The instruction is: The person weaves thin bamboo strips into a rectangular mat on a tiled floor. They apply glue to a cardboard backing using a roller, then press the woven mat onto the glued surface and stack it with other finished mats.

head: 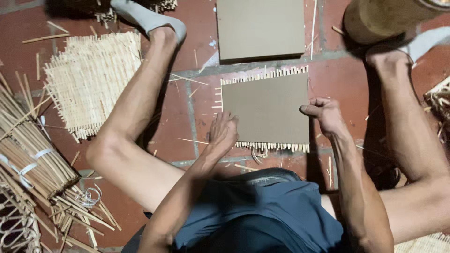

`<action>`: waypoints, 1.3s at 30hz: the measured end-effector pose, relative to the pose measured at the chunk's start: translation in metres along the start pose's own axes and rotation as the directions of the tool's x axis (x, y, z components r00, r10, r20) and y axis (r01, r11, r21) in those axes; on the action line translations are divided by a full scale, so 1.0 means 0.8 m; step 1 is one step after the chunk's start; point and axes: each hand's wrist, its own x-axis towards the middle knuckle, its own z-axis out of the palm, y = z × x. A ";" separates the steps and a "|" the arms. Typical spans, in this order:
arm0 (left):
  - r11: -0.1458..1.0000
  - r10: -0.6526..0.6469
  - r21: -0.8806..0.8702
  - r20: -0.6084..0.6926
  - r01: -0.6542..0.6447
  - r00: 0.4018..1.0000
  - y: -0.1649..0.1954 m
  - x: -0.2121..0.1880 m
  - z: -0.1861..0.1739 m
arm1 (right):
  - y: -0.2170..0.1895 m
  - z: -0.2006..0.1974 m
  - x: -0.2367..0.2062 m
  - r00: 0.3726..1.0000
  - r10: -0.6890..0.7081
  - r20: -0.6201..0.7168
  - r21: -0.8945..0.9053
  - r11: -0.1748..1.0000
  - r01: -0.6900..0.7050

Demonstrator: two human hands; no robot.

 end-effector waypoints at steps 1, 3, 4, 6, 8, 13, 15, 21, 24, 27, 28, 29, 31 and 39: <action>0.994 -0.075 -0.078 0.030 0.078 0.997 0.002 -0.006 -0.010 | -0.022 0.010 -0.014 0.999 -0.033 -0.022 -0.096 0.995 0.031; 0.884 -0.251 -0.385 0.089 0.266 0.964 0.007 -0.014 -0.028 | -0.072 0.038 -0.047 0.990 -0.141 -0.022 -0.241 0.962 0.131; 0.779 -0.326 -0.521 0.139 0.349 0.935 0.010 -0.018 -0.035 | -0.096 0.051 -0.069 0.979 -0.204 -0.003 -0.287 0.938 0.195; -0.026 -0.292 -0.841 0.523 0.540 0.801 0.015 -0.021 -0.044 | -0.141 0.069 -0.116 0.833 -0.513 0.208 -0.600 0.605 0.523; -0.515 -0.050 -0.726 0.556 0.456 0.829 0.020 -0.023 -0.046 | -0.171 0.090 -0.147 0.553 -0.723 0.415 -0.650 0.190 0.736; -0.741 0.066 -0.607 0.361 0.288 0.930 0.022 -0.020 -0.045 | -0.186 0.080 -0.200 0.252 -0.787 0.563 -0.626 -0.207 0.752; -0.752 0.076 -0.599 0.339 0.277 0.938 0.022 -0.021 -0.046 | -0.174 0.069 -0.204 0.238 -0.811 0.534 -0.668 -0.231 0.707; -0.751 0.068 -0.604 0.330 0.266 0.941 0.015 -0.036 -0.048 | -0.118 0.075 -0.209 0.528 -0.849 -0.015 -0.603 0.429 0.673; -0.758 0.035 -0.603 0.339 0.246 0.940 0.006 -0.053 -0.045 | -0.084 0.096 -0.205 0.847 -0.428 -0.316 0.070 0.880 0.470; -0.753 -0.011 -0.621 0.341 0.216 0.940 -0.008 -0.078 -0.040 | -0.059 0.103 -0.193 0.963 -0.181 -0.197 0.428 0.868 0.251; -0.758 -0.028 -0.619 0.346 0.205 0.938 -0.013 -0.086 -0.037 | -0.053 0.107 -0.187 0.972 -0.162 -0.172 0.527 0.818 0.229; -0.761 -0.042 -0.618 0.346 0.195 0.937 -0.018 -0.093 -0.035 | -0.048 0.109 -0.181 0.978 -0.147 -0.146 0.619 0.758 0.206; -0.766 -0.070 -0.621 0.340 0.168 0.938 -0.028 -0.107 -0.031 | -0.044 0.112 -0.170 0.970 -0.150 -0.192 0.503 0.834 0.228; -0.774 -0.193 -0.633 0.263 0.018 0.945 -0.047 -0.106 -0.107 | -0.092 0.148 -0.094 0.970 -0.198 -0.144 0.576 0.780 0.245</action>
